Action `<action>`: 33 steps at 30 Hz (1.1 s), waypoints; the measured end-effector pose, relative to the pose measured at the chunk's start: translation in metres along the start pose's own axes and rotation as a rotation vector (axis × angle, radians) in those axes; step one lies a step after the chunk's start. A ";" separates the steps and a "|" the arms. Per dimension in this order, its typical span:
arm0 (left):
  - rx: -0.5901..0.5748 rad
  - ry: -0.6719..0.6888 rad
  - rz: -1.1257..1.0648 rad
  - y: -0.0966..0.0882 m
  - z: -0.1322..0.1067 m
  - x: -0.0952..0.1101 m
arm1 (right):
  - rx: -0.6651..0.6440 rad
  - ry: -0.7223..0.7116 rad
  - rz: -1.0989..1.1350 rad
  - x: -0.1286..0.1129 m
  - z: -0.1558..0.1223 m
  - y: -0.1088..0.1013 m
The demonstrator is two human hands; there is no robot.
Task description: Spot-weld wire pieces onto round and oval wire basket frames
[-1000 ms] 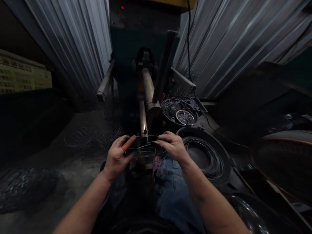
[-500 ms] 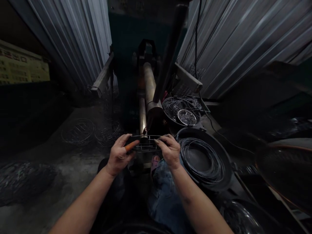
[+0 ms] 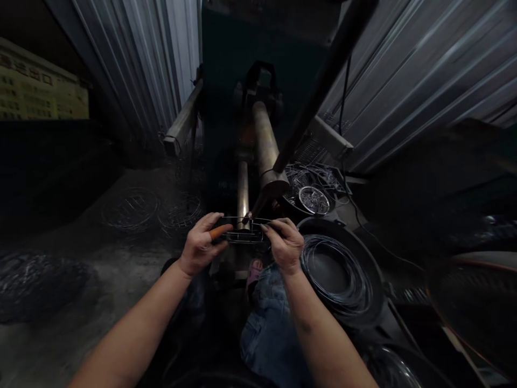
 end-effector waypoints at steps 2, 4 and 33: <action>0.009 0.009 0.003 0.000 0.001 -0.002 | 0.002 0.005 0.018 0.003 0.002 0.001; 0.010 -0.003 -0.008 0.001 0.002 -0.005 | -0.009 0.014 0.035 0.006 0.005 0.003; 0.111 -0.188 0.058 0.045 -0.040 0.035 | -0.243 0.235 0.384 0.089 0.002 -0.033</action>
Point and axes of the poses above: each hand's wrist, its own z-axis towards the middle knuckle, its own y-axis out of the palm, x = y × z, the point moved 6 cm from there along z, towards the middle knuckle, and after that the axes turned 15 degrees about -x, right-handed, at the moved point
